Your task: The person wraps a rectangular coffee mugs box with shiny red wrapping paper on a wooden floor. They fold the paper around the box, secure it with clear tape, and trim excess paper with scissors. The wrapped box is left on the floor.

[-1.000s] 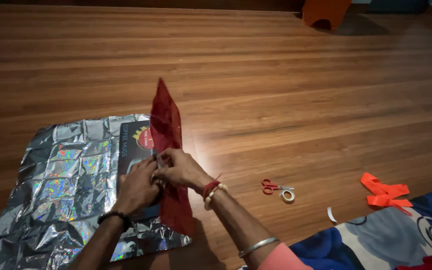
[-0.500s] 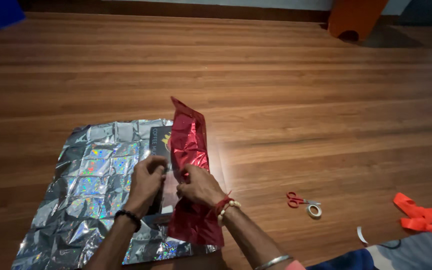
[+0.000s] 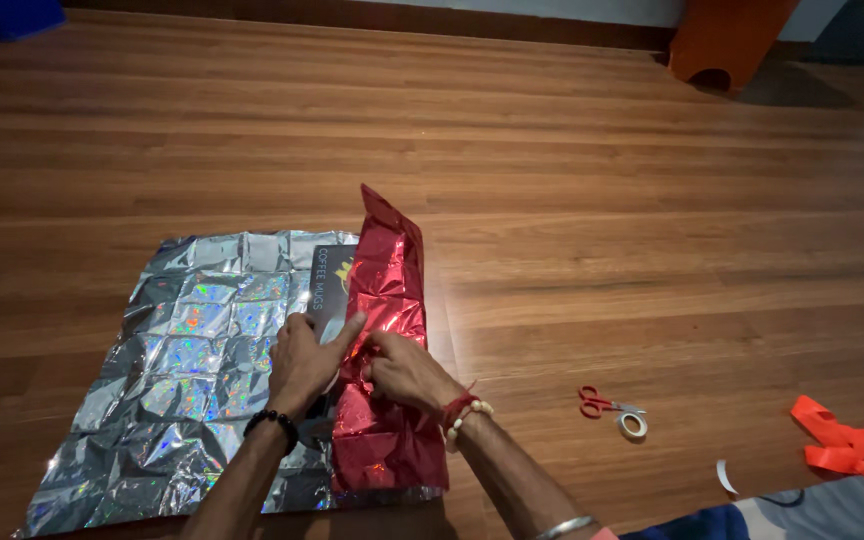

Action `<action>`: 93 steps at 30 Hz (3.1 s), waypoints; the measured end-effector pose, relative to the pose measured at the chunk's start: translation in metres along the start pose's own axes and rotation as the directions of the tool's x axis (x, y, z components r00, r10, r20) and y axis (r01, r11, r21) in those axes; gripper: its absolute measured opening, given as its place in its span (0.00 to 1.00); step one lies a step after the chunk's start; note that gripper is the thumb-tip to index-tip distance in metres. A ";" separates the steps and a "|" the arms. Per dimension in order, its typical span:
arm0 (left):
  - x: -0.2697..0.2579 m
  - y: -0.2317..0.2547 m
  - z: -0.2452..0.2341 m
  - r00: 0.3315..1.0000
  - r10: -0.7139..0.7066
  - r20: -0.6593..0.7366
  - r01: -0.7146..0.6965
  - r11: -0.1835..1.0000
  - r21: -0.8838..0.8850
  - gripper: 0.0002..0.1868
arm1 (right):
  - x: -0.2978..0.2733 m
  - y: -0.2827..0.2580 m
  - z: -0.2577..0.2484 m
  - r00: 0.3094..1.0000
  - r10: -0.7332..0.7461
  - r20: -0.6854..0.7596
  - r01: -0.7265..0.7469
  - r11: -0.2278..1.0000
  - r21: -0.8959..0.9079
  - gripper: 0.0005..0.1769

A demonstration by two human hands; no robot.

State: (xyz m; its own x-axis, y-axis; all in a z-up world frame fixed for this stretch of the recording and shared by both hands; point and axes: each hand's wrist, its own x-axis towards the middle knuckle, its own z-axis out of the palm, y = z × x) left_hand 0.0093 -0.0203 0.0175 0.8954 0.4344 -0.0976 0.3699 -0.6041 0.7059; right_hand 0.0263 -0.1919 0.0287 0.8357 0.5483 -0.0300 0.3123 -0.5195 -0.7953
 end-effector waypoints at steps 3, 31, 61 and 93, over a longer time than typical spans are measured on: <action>0.003 -0.005 0.001 1.000 -0.018 0.018 0.017 1.000 0.019 0.58 | -0.002 -0.003 -0.001 0.985 0.155 0.079 -0.166 0.971 0.169 0.17; 0.010 -0.036 0.000 0.981 -0.110 0.158 0.161 0.919 -0.360 0.41 | -0.029 -0.005 0.010 0.954 -0.179 -0.241 -0.004 0.795 -0.606 0.45; 0.028 -0.039 -0.005 0.986 -0.051 0.159 0.062 0.996 -0.064 0.52 | 0.007 -0.001 -0.016 0.951 -0.112 -0.289 -0.082 0.809 -0.582 0.40; -0.102 0.181 0.181 0.683 0.647 0.339 -0.685 0.728 -0.011 0.48 | -0.165 0.118 -0.193 0.913 0.269 -0.306 -0.401 0.723 -0.563 0.47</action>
State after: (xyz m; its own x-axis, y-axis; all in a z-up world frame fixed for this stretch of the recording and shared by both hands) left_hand 0.0296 -0.2955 0.0281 0.9347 -0.3211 0.1525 -0.3469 -0.7302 0.5886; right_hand 0.0123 -0.4703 0.0571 0.9854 0.1606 -0.0567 0.1444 -0.9643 -0.2219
